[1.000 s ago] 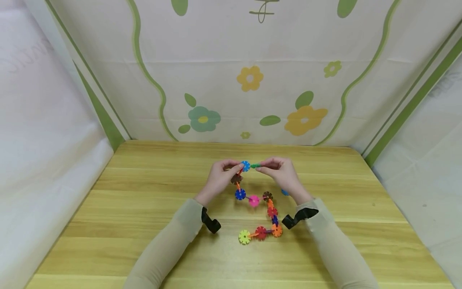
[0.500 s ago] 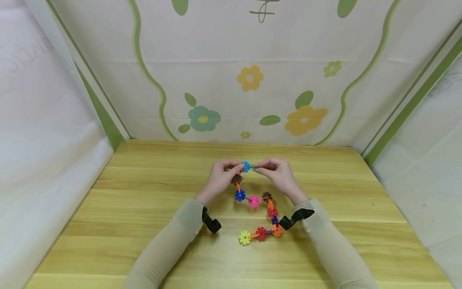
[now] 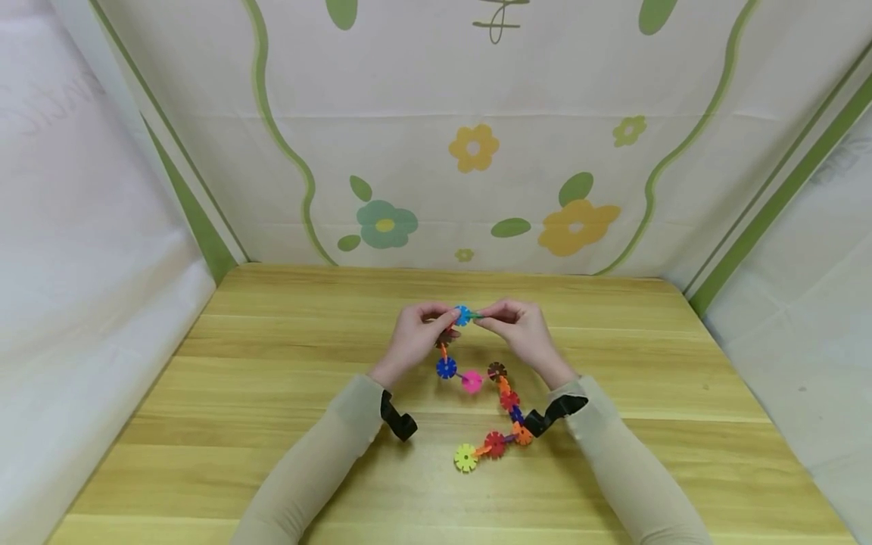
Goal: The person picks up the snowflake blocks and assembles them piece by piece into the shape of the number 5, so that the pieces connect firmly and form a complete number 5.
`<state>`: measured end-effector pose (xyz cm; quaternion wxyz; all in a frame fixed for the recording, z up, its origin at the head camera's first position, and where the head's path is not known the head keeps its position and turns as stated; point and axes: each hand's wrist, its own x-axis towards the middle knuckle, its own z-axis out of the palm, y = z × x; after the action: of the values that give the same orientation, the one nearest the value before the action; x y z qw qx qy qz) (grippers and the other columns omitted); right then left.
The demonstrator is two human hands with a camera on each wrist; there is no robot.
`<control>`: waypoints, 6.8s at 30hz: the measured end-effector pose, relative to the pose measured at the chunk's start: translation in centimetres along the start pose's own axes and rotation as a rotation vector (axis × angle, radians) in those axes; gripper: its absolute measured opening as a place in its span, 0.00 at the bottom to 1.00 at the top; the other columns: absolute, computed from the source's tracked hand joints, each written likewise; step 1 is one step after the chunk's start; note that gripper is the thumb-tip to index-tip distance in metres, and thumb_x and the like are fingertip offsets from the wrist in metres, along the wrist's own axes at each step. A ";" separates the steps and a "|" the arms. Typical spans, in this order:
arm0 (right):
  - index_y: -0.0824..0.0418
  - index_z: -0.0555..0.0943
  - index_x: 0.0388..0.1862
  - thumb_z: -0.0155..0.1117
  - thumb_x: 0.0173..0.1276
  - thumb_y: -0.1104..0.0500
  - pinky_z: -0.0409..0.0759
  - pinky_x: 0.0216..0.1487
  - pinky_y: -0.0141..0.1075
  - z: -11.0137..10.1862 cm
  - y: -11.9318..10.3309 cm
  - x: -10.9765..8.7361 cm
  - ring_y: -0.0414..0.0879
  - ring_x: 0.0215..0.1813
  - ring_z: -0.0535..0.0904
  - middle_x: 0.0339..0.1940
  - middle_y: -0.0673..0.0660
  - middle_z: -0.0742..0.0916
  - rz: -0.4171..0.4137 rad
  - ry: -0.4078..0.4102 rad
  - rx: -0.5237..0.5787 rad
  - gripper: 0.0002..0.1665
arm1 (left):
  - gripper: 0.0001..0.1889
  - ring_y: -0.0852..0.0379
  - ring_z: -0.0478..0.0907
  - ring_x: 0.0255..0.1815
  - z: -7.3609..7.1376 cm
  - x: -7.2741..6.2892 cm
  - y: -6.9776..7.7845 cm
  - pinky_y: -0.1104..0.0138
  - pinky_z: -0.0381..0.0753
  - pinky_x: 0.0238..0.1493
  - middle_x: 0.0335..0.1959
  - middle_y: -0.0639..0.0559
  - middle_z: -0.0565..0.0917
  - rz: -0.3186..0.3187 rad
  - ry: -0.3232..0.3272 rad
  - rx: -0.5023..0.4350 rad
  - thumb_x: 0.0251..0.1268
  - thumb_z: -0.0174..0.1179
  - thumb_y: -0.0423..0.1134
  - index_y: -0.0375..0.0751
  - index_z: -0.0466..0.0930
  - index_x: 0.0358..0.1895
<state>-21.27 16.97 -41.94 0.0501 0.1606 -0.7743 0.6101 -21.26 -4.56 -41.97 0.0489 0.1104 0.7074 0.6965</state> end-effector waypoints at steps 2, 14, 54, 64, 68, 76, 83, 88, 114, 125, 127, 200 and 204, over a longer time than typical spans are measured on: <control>0.61 0.89 0.47 0.75 0.67 0.61 0.85 0.48 0.39 -0.3 0.1 0.0 0.55 0.46 0.87 0.43 0.57 0.90 0.019 -0.007 -0.020 0.11 | 0.11 0.32 0.85 0.42 -0.1 0.0 0.1 0.60 0.88 0.36 0.39 0.35 0.86 -0.009 -0.006 0.002 0.74 0.64 0.41 0.34 0.86 0.44; 0.63 0.82 0.61 0.78 0.64 0.54 0.81 0.54 0.32 -7.3 2.5 -2.4 0.54 0.56 0.84 0.57 0.61 0.86 0.184 -0.035 -0.193 0.28 | 0.11 0.42 0.87 0.35 -0.7 0.0 -0.1 0.61 0.87 0.33 0.33 0.44 0.88 -0.017 0.007 0.036 0.73 0.64 0.43 0.37 0.87 0.44; 0.60 0.88 0.48 0.77 0.64 0.51 0.83 0.42 0.37 -9.6 4.8 -3.8 0.50 0.42 0.86 0.41 0.54 0.90 0.315 -0.120 -0.305 0.19 | 0.10 0.36 0.87 0.38 -0.8 0.0 -0.5 0.62 0.87 0.33 0.34 0.43 0.88 0.000 0.003 0.021 0.73 0.64 0.42 0.37 0.87 0.44; 0.65 0.86 0.55 0.74 0.68 0.48 0.80 0.57 0.55 -7.0 1.0 -1.3 0.63 0.51 0.84 0.45 0.59 0.90 0.326 -0.024 -0.094 0.25 | 0.11 0.30 0.85 0.41 -0.8 0.0 -0.6 0.62 0.86 0.32 0.34 0.44 0.88 0.005 -0.018 0.010 0.74 0.64 0.42 0.38 0.87 0.45; 0.70 0.84 0.55 0.73 0.70 0.55 0.83 0.55 0.51 -5.8 0.4 -0.7 0.56 0.46 0.87 0.45 0.60 0.90 0.300 0.002 0.028 0.22 | 0.12 0.42 0.88 0.35 -0.7 0.0 -0.5 0.61 0.86 0.32 0.33 0.45 0.88 0.003 -0.020 0.013 0.74 0.64 0.43 0.37 0.87 0.45; 0.73 0.83 0.54 0.73 0.69 0.60 0.85 0.51 0.45 -4.0 0.0 -0.1 0.54 0.43 0.88 0.44 0.61 0.90 0.259 0.031 0.167 0.20 | 0.13 0.51 0.88 0.32 -0.5 0.0 -0.5 0.60 0.87 0.33 0.33 0.48 0.88 -0.006 -0.013 0.013 0.74 0.64 0.42 0.34 0.87 0.47; 0.75 0.82 0.55 0.70 0.71 0.62 0.85 0.50 0.45 -3.0 -0.3 0.1 0.46 0.39 0.88 0.44 0.62 0.89 0.238 0.035 0.206 0.20 | 0.12 0.54 0.87 0.30 -0.6 0.3 -0.7 0.58 0.87 0.34 0.31 0.49 0.87 -0.022 -0.022 0.017 0.76 0.61 0.38 0.31 0.86 0.48; 0.75 0.81 0.55 0.69 0.72 0.62 0.85 0.52 0.47 -2.4 -0.3 0.2 0.46 0.39 0.87 0.44 0.62 0.89 0.242 0.034 0.211 0.20 | 0.13 0.53 0.87 0.31 -0.5 0.2 -0.9 0.60 0.87 0.34 0.32 0.49 0.87 -0.009 -0.012 0.017 0.74 0.63 0.41 0.33 0.86 0.48; 0.73 0.83 0.52 0.72 0.70 0.61 0.86 0.48 0.40 -0.9 0.3 -0.1 0.46 0.37 0.87 0.41 0.61 0.89 0.243 0.088 0.305 0.18 | 0.09 0.30 0.85 0.40 0.2 0.0 -1.0 0.60 0.88 0.35 0.34 0.44 0.88 0.020 0.040 -0.020 0.71 0.66 0.38 0.34 0.87 0.44; 0.74 0.81 0.56 0.72 0.71 0.59 0.84 0.54 0.46 -1.0 0.4 0.0 0.48 0.41 0.87 0.44 0.61 0.89 0.246 0.078 0.299 0.23 | 0.11 0.42 0.88 0.35 -0.2 0.2 -0.9 0.64 0.87 0.34 0.35 0.44 0.88 -0.014 0.026 -0.011 0.72 0.66 0.42 0.37 0.87 0.46; 0.73 0.81 0.57 0.72 0.70 0.58 0.83 0.55 0.47 -1.2 0.6 0.0 0.52 0.44 0.87 0.45 0.61 0.89 0.240 0.066 0.293 0.23 | 0.11 0.45 0.88 0.34 -0.3 0.4 -0.9 0.65 0.86 0.33 0.35 0.44 0.88 -0.016 0.026 -0.004 0.72 0.66 0.42 0.38 0.87 0.46; 0.37 0.88 0.35 0.84 0.50 0.40 0.64 0.59 0.56 -0.3 2.1 -7.8 0.50 0.62 0.60 0.60 0.49 0.75 -0.046 -0.465 -0.442 0.16 | 0.12 0.46 0.88 0.34 -3.2 4.2 -4.4 0.62 0.87 0.39 0.43 0.37 0.86 -0.140 0.072 0.016 0.75 0.63 0.39 0.35 0.86 0.53; 0.36 0.87 0.32 0.84 0.51 0.39 0.65 0.58 0.54 -0.1 2.0 -7.8 0.49 0.60 0.60 0.57 0.49 0.75 -0.041 -0.471 -0.444 0.14 | 0.12 0.47 0.88 0.34 -3.3 4.2 -4.6 0.62 0.87 0.39 0.42 0.38 0.87 -0.140 0.073 0.019 0.75 0.63 0.39 0.34 0.86 0.52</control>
<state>-14.53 18.97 -45.90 -0.0846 0.2981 -0.8754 0.3710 -26.44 -6.88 -46.12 0.0705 0.0355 0.7212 0.6882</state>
